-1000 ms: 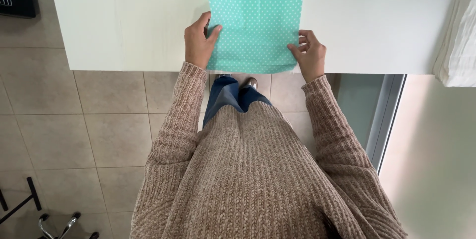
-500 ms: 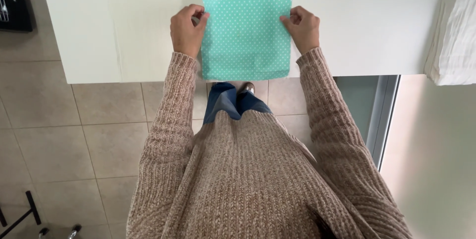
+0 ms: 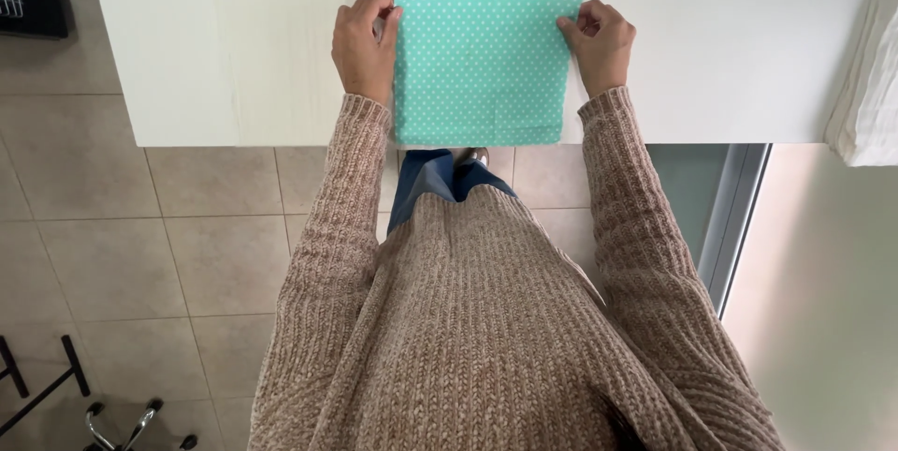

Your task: The person uses scissors to cut a piece of light blue polka-dotted fabric on a white table. They repeatedly cut the fabric, fold it, and trim the edges to create smaller, uniform pieces.

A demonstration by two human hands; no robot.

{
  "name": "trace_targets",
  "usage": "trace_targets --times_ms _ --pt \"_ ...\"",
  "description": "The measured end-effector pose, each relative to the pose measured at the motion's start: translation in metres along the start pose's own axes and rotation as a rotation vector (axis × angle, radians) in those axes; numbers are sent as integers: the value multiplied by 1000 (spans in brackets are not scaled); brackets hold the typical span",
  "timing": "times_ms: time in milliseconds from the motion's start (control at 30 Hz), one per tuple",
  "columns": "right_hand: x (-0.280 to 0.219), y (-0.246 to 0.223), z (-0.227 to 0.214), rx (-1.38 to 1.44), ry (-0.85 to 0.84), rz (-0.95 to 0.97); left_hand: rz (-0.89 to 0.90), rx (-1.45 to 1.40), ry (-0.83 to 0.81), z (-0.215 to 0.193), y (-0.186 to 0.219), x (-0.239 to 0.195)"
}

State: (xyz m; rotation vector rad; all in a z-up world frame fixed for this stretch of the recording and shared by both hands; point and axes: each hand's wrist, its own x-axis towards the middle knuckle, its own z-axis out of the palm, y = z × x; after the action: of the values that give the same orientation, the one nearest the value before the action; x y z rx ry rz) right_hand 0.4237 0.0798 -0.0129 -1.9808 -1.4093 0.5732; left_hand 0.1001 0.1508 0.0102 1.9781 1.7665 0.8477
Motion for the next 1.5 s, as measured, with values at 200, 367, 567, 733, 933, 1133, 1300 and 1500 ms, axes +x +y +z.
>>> trace_targets --times_ms 200,367,567,733,933,1133,1300,1500 --pt "1 2 2 13 -7 20 -75 -11 -51 7 -9 0" --pt "1 15 9 8 14 -61 -135 -354 -278 20 -38 -8" --pt "4 25 13 -12 12 -65 -160 -198 -364 -6 -17 -25" --pt "4 22 11 -6 12 -31 -157 -176 -351 12 -31 -27" --pt "2 12 7 28 10 -4 -176 -138 -311 0 -16 -27" --pt "2 18 9 12 11 -9 -193 -140 -294 8 -19 -30" --pt "2 15 8 -2 3 -3 -187 -141 -304 -1 -12 -30" --pt "2 7 5 53 6 26 -142 -96 -270 8 -20 -33"
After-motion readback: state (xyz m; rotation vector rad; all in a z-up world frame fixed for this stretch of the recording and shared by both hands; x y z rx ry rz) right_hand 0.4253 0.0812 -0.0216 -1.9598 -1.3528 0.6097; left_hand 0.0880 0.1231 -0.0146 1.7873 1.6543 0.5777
